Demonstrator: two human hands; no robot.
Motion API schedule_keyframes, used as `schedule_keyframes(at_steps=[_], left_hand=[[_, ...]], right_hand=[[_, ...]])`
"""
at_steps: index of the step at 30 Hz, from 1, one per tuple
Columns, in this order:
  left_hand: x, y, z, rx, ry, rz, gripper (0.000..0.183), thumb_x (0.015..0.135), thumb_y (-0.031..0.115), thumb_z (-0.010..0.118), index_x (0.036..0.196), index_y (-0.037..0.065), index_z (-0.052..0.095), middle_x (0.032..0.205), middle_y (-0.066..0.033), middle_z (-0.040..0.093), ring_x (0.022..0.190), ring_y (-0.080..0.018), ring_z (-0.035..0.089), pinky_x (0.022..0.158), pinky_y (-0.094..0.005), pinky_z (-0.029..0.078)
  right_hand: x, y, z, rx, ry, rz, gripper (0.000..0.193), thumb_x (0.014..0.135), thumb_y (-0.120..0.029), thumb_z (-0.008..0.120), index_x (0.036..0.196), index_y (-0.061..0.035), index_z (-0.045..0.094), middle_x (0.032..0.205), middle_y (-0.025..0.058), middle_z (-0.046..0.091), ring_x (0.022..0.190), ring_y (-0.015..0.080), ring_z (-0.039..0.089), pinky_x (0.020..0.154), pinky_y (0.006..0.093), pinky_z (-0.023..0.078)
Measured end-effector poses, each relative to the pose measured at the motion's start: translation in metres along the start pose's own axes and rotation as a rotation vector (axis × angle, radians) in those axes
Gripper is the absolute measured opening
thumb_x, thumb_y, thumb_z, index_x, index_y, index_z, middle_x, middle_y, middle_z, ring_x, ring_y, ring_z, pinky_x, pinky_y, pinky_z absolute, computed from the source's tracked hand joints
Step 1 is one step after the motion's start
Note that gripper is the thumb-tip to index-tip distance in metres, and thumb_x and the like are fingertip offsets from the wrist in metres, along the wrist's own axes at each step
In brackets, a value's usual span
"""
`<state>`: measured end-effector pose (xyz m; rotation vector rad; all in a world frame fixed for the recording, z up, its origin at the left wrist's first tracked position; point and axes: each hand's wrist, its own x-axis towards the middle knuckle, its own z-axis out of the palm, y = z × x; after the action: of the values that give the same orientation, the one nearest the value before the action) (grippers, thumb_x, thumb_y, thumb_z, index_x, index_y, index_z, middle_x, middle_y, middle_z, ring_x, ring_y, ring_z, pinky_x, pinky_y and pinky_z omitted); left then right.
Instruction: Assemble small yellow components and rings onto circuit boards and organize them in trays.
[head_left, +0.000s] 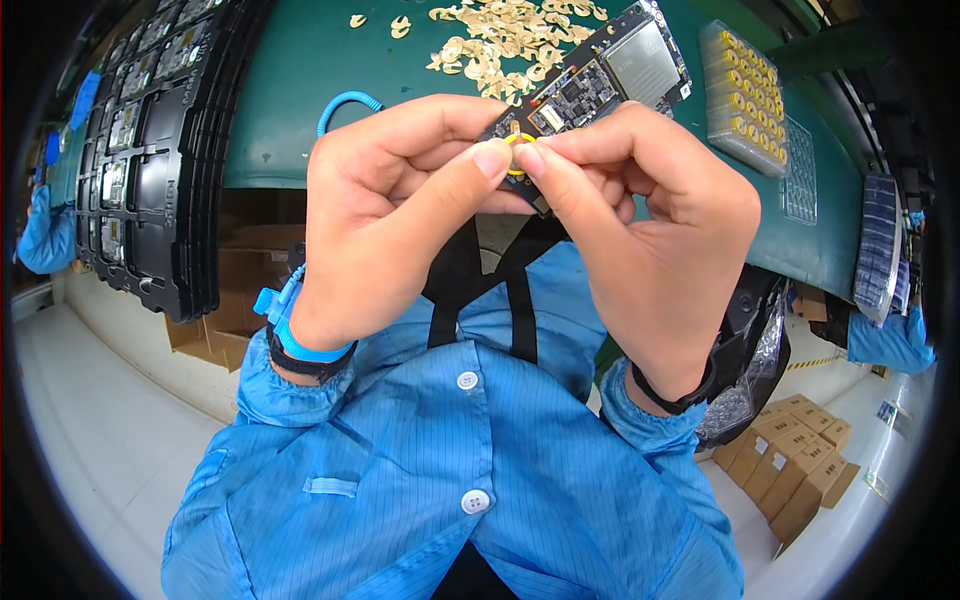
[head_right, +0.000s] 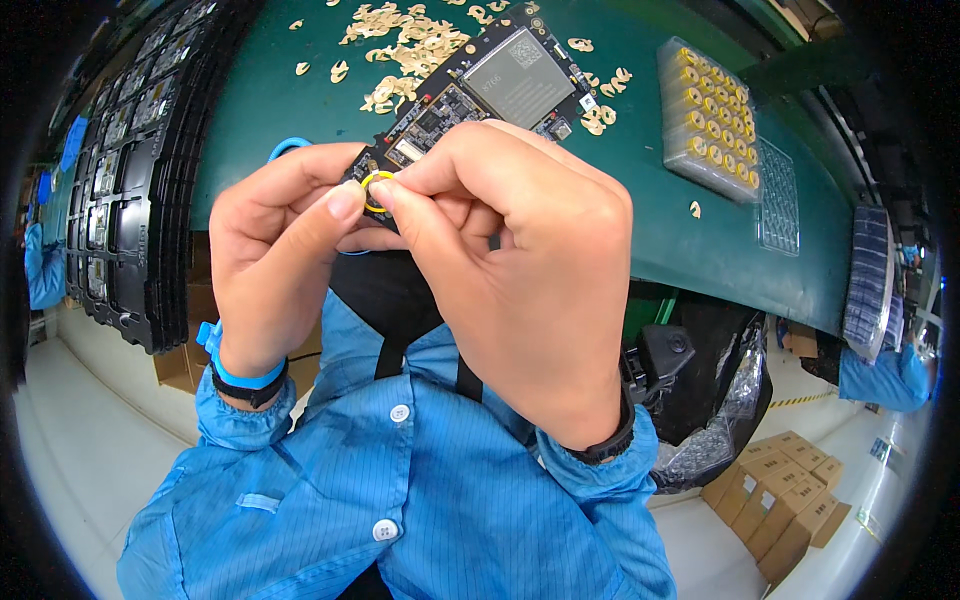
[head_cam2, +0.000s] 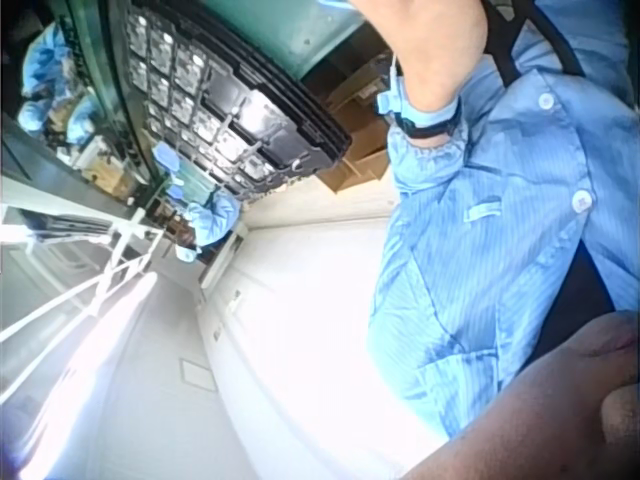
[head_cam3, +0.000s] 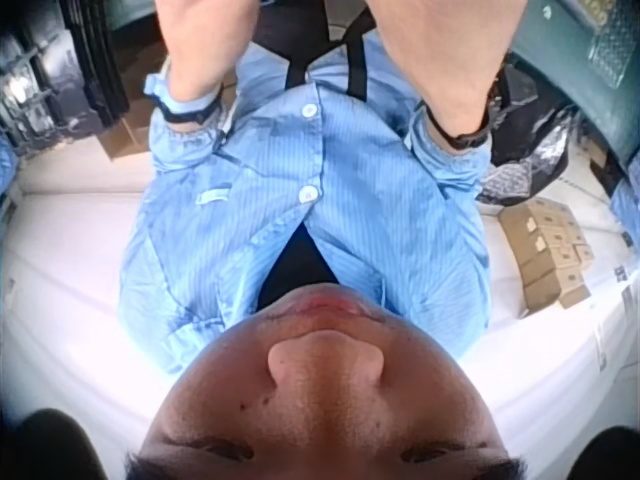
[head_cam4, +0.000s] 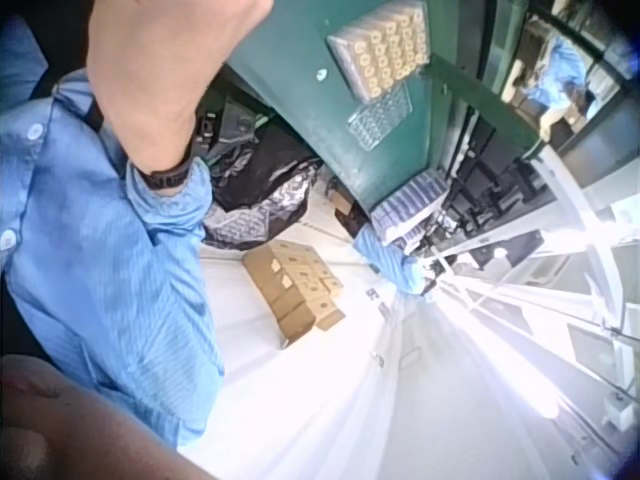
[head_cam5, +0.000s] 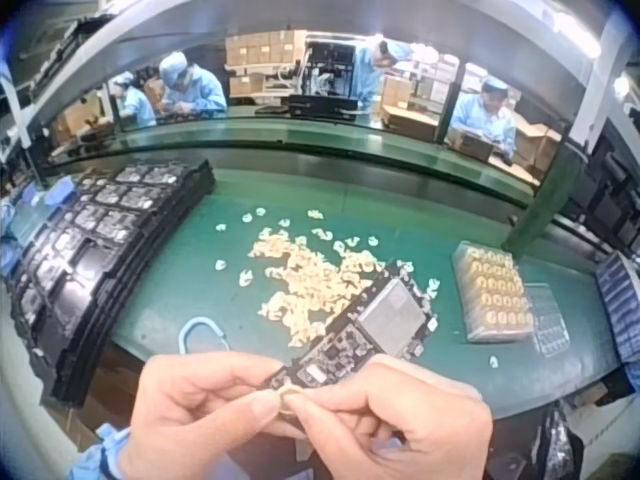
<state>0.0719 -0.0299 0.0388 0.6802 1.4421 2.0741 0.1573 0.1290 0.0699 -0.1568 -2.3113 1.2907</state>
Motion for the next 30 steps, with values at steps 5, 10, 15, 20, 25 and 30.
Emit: schedule_keyframes(at_steps=[5,10,15,20,25,30], left_hand=[[0.0010,0.0027,0.0029,-0.019,-0.022,0.008,0.030,0.099,-0.002,0.055,0.125,-0.017,0.056,0.114,-0.0243,0.069,0.103,-0.0267,0.072,0.090,-0.0404,0.063],[0.0013,0.0053,0.0020,0.023,-0.042,0.004,0.031,0.099,-0.001,0.057,0.126,-0.017,0.055,0.114,-0.0241,0.070,0.103,-0.0260,0.072,0.090,-0.0416,0.063],[0.0020,0.0047,0.0021,0.014,-0.043,0.007,0.031,0.099,0.000,0.057,0.125,-0.017,0.056,0.113,-0.0237,0.070,0.103,-0.0255,0.071,0.089,-0.0419,0.063],[0.0021,0.0047,-0.0002,0.028,-0.062,0.011,0.031,0.099,0.000,0.057,0.125,-0.017,0.056,0.113,-0.0236,0.069,0.104,-0.0251,0.071,0.090,-0.0419,0.063],[0.0052,-0.0009,-0.0029,-0.056,-0.004,-0.024,0.028,0.100,0.001,0.055,0.123,-0.015,0.058,0.113,-0.0236,0.070,0.101,-0.0253,0.072,0.088,-0.0385,0.064],[0.0054,0.0012,0.0000,-0.032,0.046,-0.047,0.026,0.101,0.003,0.055,0.121,-0.013,0.059,0.113,-0.0226,0.070,0.100,-0.0244,0.073,0.086,-0.0363,0.064]], right_hand=[[0.0015,0.0008,-0.0015,-0.018,-0.006,-0.033,0.007,0.084,0.004,0.077,0.087,0.0033,0.071,0.071,-0.0018,0.059,0.063,0.0011,0.046,0.054,0.0183,0.032],[0.0018,-0.0010,-0.0018,-0.029,-0.007,-0.044,0.006,0.084,0.005,0.076,0.086,0.0032,0.071,0.071,-0.0009,0.059,0.064,0.0019,0.047,0.055,0.0188,0.032],[0.0025,-0.0004,-0.0019,-0.023,-0.010,-0.060,0.005,0.085,0.005,0.076,0.086,0.0033,0.071,0.072,0.0002,0.060,0.065,0.0028,0.049,0.056,0.0185,0.035],[0.0039,0.0013,-0.0009,-0.017,-0.010,-0.075,0.005,0.084,0.006,0.076,0.086,0.0034,0.071,0.073,0.0008,0.061,0.065,0.0033,0.050,0.056,0.0189,0.036],[0.0045,0.0055,0.0002,-0.001,0.012,-0.102,0.008,0.083,0.006,0.076,0.089,0.0028,0.073,0.073,0.0023,0.062,0.064,0.0052,0.051,0.055,0.0201,0.037],[0.0013,0.0043,-0.0037,-0.106,-0.008,-0.132,0.016,0.082,0.006,0.073,0.097,0.0009,0.076,0.073,0.0049,0.062,0.064,0.0095,0.055,0.057,0.0227,0.042]])
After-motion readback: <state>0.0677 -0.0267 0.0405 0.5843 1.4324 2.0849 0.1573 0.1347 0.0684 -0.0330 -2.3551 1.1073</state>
